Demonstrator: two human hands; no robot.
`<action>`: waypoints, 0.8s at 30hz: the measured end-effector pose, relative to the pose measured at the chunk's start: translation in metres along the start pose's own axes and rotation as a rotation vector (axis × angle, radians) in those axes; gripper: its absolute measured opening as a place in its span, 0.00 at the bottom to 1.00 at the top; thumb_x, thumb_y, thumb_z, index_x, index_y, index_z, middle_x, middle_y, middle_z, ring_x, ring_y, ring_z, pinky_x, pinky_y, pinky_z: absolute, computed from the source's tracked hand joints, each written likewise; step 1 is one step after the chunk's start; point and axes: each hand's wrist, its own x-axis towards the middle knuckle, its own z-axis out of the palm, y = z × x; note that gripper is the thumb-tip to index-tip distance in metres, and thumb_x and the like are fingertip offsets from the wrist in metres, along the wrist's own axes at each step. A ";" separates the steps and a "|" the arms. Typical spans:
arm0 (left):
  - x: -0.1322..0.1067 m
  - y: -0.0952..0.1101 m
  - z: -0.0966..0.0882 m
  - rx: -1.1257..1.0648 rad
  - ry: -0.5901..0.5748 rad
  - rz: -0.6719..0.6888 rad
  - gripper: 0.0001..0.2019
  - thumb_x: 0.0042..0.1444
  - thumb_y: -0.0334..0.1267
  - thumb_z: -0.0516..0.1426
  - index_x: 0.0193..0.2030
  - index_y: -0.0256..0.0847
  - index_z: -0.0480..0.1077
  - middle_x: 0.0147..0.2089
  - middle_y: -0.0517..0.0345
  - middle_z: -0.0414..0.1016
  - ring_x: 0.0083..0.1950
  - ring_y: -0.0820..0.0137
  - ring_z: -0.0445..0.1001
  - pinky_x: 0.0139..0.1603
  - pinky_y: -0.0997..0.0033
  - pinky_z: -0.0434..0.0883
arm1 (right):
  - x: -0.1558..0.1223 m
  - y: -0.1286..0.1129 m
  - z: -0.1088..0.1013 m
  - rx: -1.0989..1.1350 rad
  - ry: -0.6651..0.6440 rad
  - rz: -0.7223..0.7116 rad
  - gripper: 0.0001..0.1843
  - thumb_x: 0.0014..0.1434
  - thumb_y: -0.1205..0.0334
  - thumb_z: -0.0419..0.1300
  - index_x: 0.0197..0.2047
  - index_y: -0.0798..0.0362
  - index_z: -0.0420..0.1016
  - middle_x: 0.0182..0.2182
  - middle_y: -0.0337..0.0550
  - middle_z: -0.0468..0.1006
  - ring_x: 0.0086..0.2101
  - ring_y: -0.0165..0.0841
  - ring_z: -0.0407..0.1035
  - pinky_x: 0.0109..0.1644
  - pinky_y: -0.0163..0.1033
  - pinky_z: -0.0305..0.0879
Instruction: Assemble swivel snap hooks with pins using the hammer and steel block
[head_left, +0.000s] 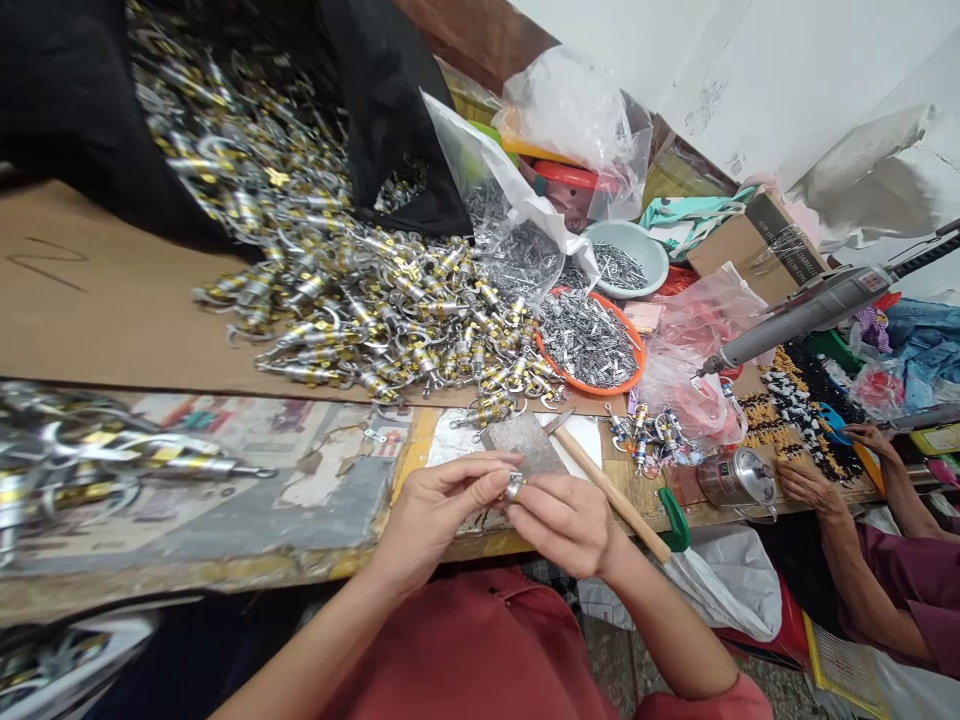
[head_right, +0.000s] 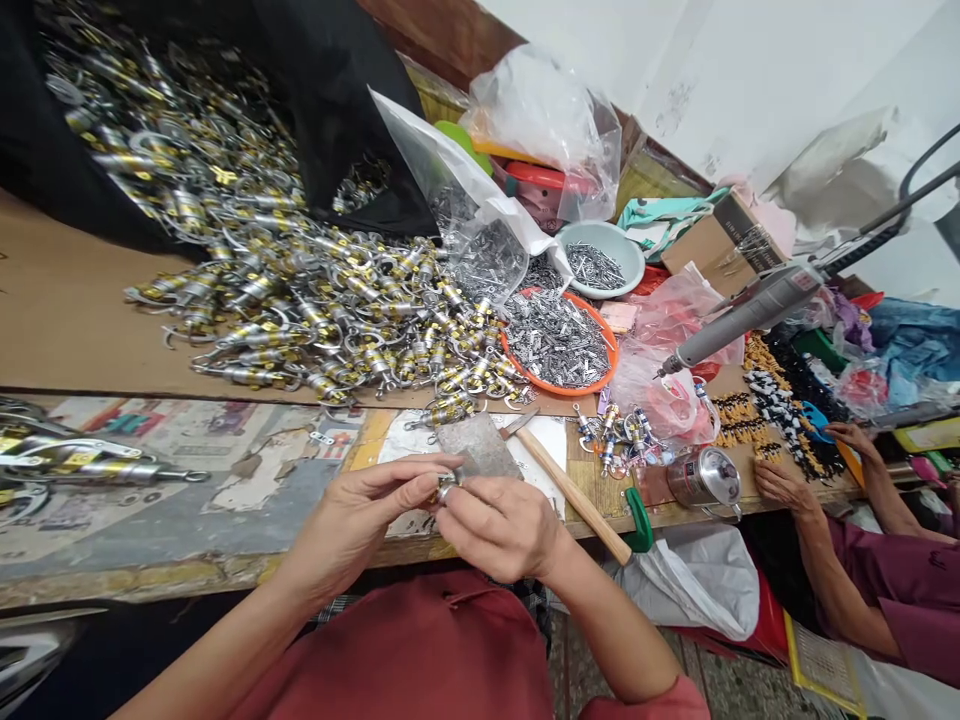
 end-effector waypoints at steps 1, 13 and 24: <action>0.000 0.000 0.000 0.038 0.013 0.025 0.09 0.44 0.44 0.62 0.28 0.43 0.79 0.40 0.51 0.80 0.43 0.60 0.76 0.36 0.68 0.76 | -0.001 0.002 -0.001 -0.013 -0.029 -0.033 0.16 0.59 0.72 0.48 0.47 0.52 0.70 0.39 0.48 0.76 0.44 0.37 0.70 0.43 0.42 0.72; -0.003 0.010 0.000 0.177 -0.020 0.120 0.07 0.47 0.41 0.60 0.28 0.41 0.77 0.32 0.55 0.80 0.36 0.65 0.76 0.38 0.72 0.74 | -0.006 0.005 0.005 -0.083 0.053 0.045 0.12 0.59 0.71 0.52 0.44 0.54 0.73 0.38 0.49 0.77 0.43 0.36 0.71 0.42 0.39 0.73; -0.004 -0.005 0.002 -0.013 0.062 -0.055 0.10 0.44 0.42 0.62 0.28 0.36 0.75 0.28 0.56 0.77 0.31 0.69 0.72 0.34 0.72 0.71 | -0.004 -0.013 0.019 0.034 0.134 0.445 0.10 0.55 0.68 0.58 0.40 0.52 0.77 0.33 0.45 0.77 0.31 0.29 0.72 0.33 0.31 0.71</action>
